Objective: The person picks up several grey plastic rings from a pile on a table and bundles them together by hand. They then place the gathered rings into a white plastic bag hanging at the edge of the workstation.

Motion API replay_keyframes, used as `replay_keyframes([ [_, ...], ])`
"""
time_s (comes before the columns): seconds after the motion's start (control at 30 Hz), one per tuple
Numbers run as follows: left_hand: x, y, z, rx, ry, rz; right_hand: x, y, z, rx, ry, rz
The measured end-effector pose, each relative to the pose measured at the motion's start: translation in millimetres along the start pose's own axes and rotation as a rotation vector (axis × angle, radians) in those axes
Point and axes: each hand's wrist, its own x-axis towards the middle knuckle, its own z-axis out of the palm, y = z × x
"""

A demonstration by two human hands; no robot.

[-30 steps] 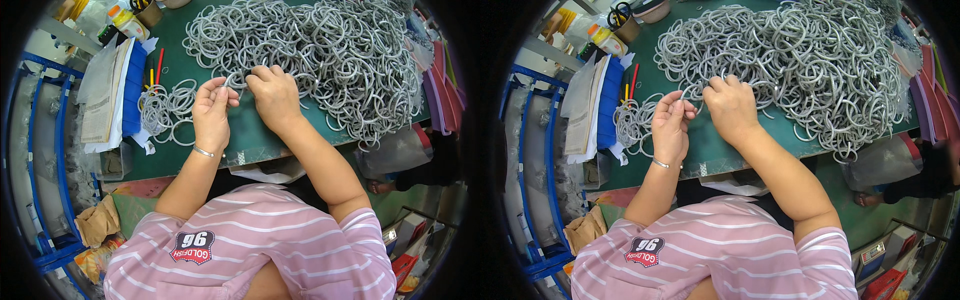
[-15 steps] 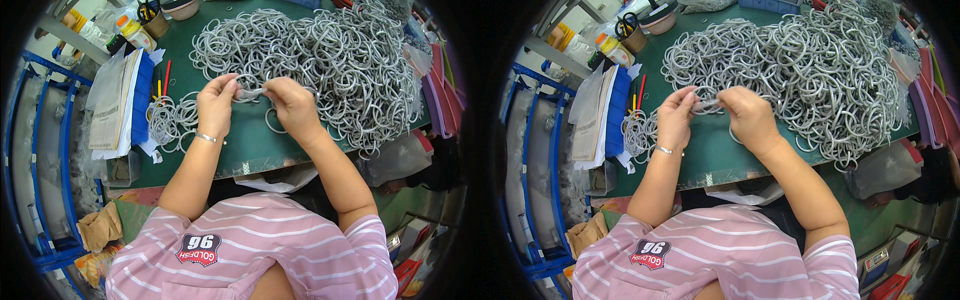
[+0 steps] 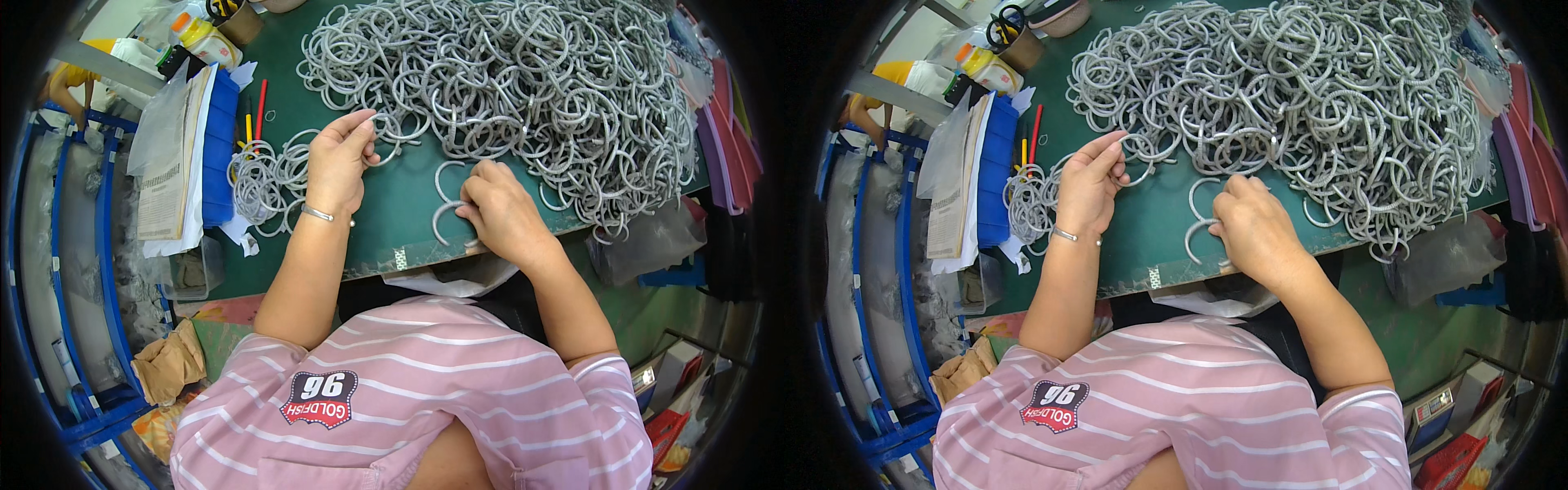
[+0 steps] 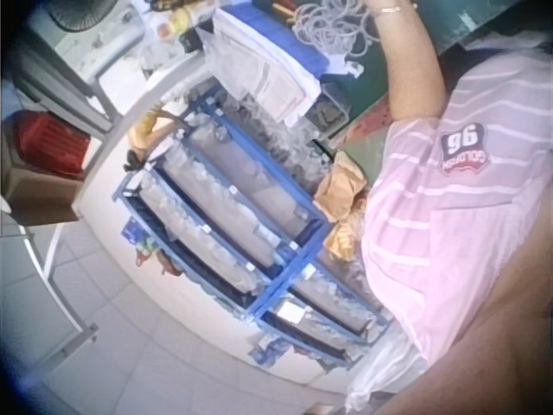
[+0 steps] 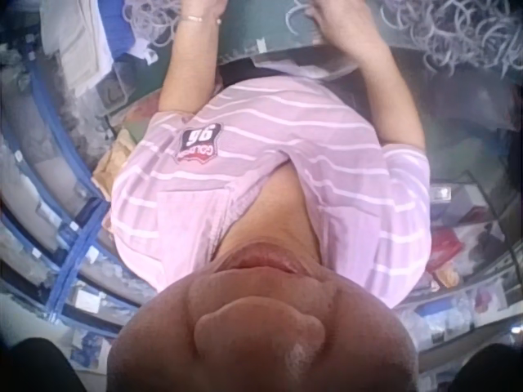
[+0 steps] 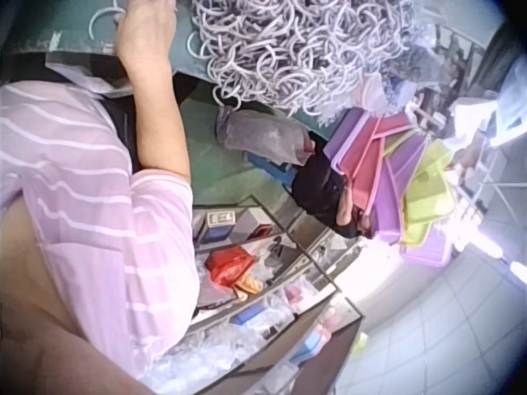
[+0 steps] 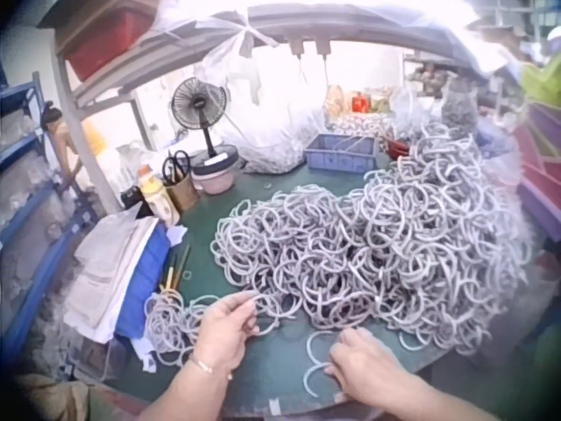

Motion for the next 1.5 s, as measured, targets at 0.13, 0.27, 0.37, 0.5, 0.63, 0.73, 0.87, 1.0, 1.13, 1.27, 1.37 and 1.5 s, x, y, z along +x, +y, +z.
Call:
replay_keyframes([
  [0.13,-2.0,-4.0,-4.4,-0.05,-0.013,0.0,-12.9,-2.4,-2.4,-0.035,0.011,-0.096],
  [0.27,-3.6,-4.1,-5.4,-0.064,-0.028,0.015,-27.4,-19.1,-34.0,0.335,-0.012,0.03],
  [0.37,-3.3,-7.9,-8.1,-0.095,-0.036,-0.004,-40.8,-16.0,-39.8,0.391,-0.11,-0.079],
  [0.5,-4.6,-7.9,-6.3,-0.113,-0.038,-0.009,-56.1,-13.6,-28.8,-0.003,-0.113,-0.236],
  [0.63,-4.2,-10.1,-7.3,-0.112,-0.031,-0.008,-71.1,-13.9,-6.5,-0.163,0.024,-0.291],
  [0.73,-7.3,-11.3,-7.5,-0.045,0.017,-0.012,-62.8,-12.1,-4.1,-0.058,0.121,-0.323],
  [0.87,-4.0,-17.0,-6.8,0.051,0.049,-0.027,-3.3,-11.4,-2.4,-0.155,0.331,-0.346],
  [1.0,-7.1,-15.4,-0.9,0.044,0.071,-0.02,64.7,-11.6,19.6,-0.385,0.495,-0.376],
  [1.13,-1.4,-6.0,-0.3,0.01,0.103,0.038,107.0,-3.3,2.4,-0.344,0.42,-0.454],
  [1.27,2.4,16.6,-0.6,-0.023,0.151,0.076,125.1,-11.6,-6.7,-0.272,0.358,-0.31],
  [1.37,2.8,26.3,-12.6,0.079,0.172,0.163,121.9,-16.0,-0.9,-0.343,0.343,-0.311],
  [1.5,-5.1,54.3,-43.2,0.484,0.258,0.396,106.4,-20.4,-6.6,-0.398,0.348,-0.331],
])
